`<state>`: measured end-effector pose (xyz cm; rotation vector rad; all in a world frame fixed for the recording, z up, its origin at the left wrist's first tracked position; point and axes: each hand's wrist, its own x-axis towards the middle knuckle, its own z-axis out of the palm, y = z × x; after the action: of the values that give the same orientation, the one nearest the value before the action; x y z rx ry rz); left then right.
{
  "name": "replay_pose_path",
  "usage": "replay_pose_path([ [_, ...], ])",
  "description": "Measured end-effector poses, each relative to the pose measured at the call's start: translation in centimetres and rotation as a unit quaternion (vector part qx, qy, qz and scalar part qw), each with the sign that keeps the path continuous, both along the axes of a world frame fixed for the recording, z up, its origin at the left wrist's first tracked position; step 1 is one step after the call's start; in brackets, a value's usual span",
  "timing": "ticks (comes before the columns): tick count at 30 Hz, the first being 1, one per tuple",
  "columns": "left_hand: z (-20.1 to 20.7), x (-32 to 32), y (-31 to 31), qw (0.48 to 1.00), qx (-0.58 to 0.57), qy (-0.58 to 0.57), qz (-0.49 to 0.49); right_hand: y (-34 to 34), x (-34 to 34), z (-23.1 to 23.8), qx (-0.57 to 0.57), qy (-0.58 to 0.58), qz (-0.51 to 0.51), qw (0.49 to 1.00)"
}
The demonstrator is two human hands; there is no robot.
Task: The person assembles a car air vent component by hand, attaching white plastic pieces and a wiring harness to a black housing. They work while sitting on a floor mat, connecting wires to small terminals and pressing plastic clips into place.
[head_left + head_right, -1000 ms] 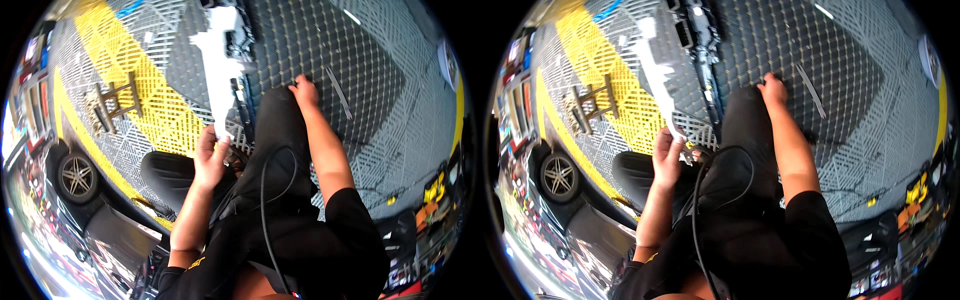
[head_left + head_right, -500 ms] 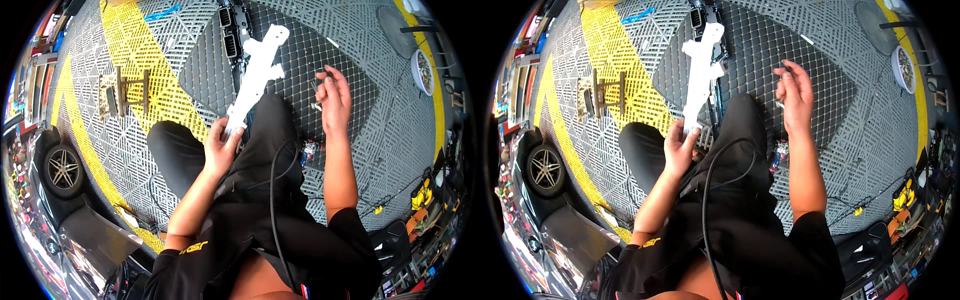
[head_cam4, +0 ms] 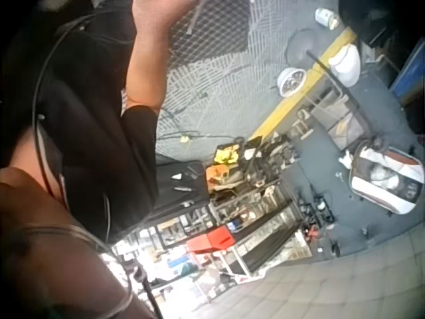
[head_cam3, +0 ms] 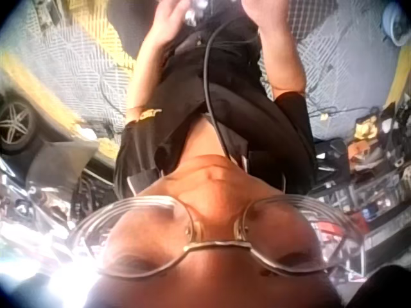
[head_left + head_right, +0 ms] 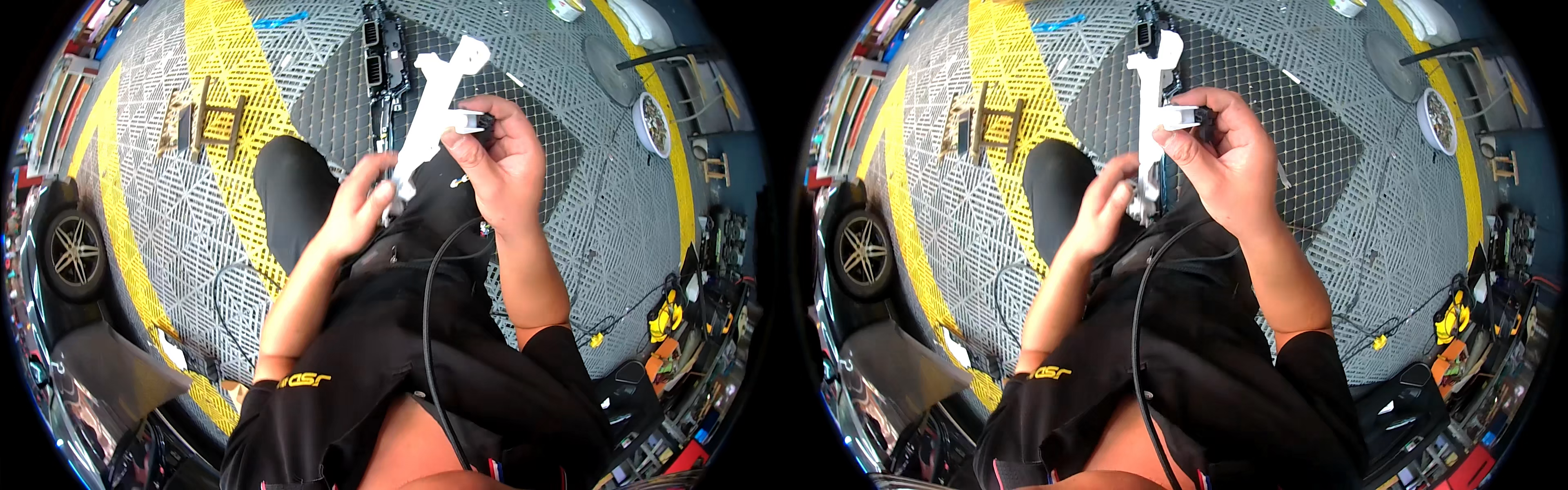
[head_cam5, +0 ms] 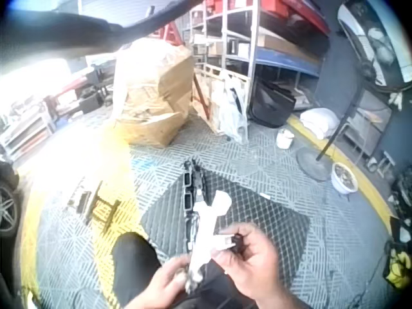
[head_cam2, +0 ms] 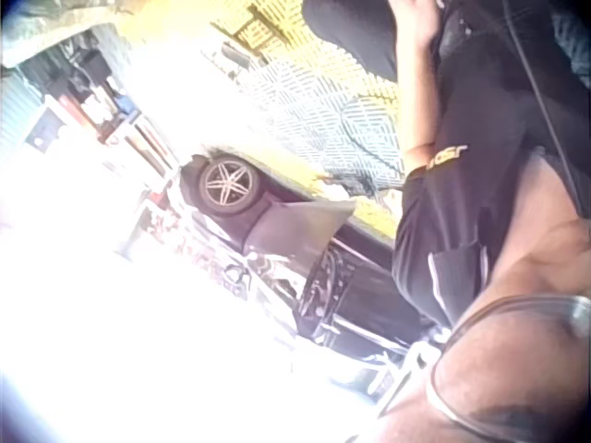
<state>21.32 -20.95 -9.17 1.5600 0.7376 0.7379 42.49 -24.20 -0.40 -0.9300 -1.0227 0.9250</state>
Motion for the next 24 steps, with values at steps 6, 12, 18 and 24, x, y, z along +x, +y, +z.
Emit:
replay_pose_path([
  [6,7.1,3.9,3.4,0.976,0.146,-0.099,0.125,-1.9,1.3,3.4,0.157,-0.024,0.021,0.987],
  [12,12.2,5.3,0.8,0.977,0.068,-0.195,-0.053,-2.5,2.3,4.4,0.095,-0.002,0.071,0.993],
  [18,11.1,6.7,0.8,0.971,-0.047,-0.220,0.079,-0.5,1.9,2.5,0.020,-0.071,-0.057,0.996],
  [24,10.8,5.8,1.9,0.956,-0.022,-0.265,0.122,-0.1,1.3,3.3,-0.006,-0.093,-0.022,0.995],
])
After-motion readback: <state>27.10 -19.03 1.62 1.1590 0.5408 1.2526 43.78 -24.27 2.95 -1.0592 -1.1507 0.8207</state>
